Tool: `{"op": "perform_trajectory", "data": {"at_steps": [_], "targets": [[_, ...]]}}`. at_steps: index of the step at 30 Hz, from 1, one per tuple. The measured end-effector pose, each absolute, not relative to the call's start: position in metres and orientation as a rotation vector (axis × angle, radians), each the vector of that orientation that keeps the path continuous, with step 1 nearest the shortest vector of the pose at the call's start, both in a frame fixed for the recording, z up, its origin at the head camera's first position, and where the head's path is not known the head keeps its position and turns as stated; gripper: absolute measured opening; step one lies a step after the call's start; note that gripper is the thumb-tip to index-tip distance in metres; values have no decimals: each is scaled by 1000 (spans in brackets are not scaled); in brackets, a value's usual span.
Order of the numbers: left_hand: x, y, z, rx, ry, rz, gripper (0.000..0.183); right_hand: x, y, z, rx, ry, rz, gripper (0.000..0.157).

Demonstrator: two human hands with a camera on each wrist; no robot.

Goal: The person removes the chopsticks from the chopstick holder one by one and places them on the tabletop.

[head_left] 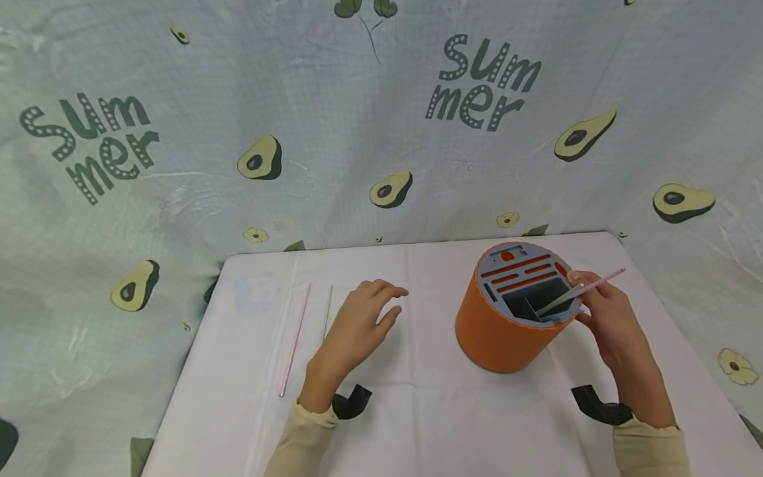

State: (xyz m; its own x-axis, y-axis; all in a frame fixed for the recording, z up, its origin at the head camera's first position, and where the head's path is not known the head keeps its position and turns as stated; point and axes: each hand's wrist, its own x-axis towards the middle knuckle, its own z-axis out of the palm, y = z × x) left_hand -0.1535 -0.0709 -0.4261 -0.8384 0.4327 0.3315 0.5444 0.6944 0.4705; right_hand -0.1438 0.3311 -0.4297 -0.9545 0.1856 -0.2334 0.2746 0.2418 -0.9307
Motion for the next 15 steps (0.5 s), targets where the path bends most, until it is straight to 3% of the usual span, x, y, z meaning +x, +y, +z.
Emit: {"op": "perform_trajectory", "data": {"at_steps": [15], "targets": [[-155, -10, -386, -1166, -2630, -855, 40, -145, 329, -426, 483, 2379, -1850, 30]]}}
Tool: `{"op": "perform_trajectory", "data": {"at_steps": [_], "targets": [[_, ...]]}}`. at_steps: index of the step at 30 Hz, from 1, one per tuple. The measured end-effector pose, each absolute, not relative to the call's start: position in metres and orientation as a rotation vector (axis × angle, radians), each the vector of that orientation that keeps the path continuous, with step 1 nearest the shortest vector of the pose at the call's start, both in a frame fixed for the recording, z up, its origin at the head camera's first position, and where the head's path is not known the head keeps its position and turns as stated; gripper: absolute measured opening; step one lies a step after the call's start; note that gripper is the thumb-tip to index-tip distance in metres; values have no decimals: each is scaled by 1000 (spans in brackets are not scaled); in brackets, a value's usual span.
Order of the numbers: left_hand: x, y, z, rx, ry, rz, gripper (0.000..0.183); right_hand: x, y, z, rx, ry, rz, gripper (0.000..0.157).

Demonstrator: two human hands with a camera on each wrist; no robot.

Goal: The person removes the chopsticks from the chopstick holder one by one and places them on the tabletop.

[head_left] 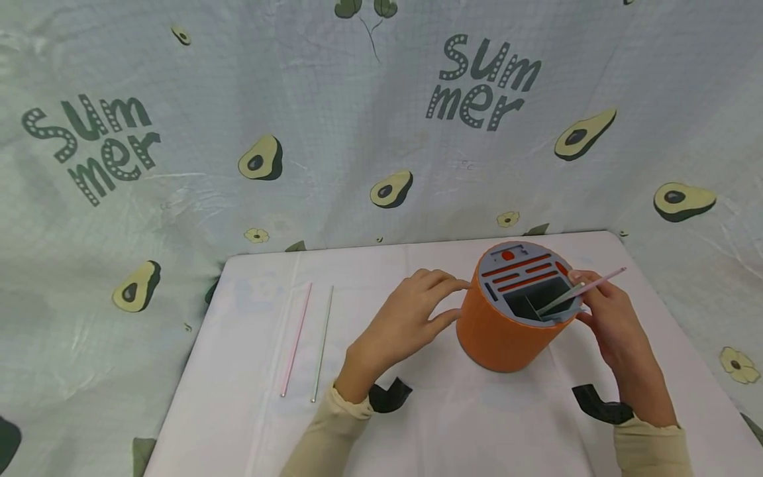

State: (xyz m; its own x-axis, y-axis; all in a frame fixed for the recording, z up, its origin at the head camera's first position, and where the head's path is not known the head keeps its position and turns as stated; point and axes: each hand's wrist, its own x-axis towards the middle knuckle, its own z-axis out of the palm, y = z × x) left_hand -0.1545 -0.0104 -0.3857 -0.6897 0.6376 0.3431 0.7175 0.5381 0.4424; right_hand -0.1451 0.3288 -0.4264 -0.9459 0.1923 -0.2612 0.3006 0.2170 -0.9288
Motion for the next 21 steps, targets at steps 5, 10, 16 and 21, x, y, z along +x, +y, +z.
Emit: {"op": "perform_trajectory", "data": {"at_steps": [5, 10, 16, 21], "targets": [[-157, 12, -382, -1216, -2531, -911, 44, -145, 329, -426, 470, 2372, -1862, 29], [-162, 37, -382, -1268, -2435, -788, 42, -146, 328, -426, 483, 2363, -1860, 30], [-169, 66, -386, -1273, -2370, -598, 35, -148, 331, -428, 478, 2368, -1878, 28], [-172, 83, -388, -1279, -2412, -477, 34, -147, 332, -429, 419, 2358, -1940, 22]]}}
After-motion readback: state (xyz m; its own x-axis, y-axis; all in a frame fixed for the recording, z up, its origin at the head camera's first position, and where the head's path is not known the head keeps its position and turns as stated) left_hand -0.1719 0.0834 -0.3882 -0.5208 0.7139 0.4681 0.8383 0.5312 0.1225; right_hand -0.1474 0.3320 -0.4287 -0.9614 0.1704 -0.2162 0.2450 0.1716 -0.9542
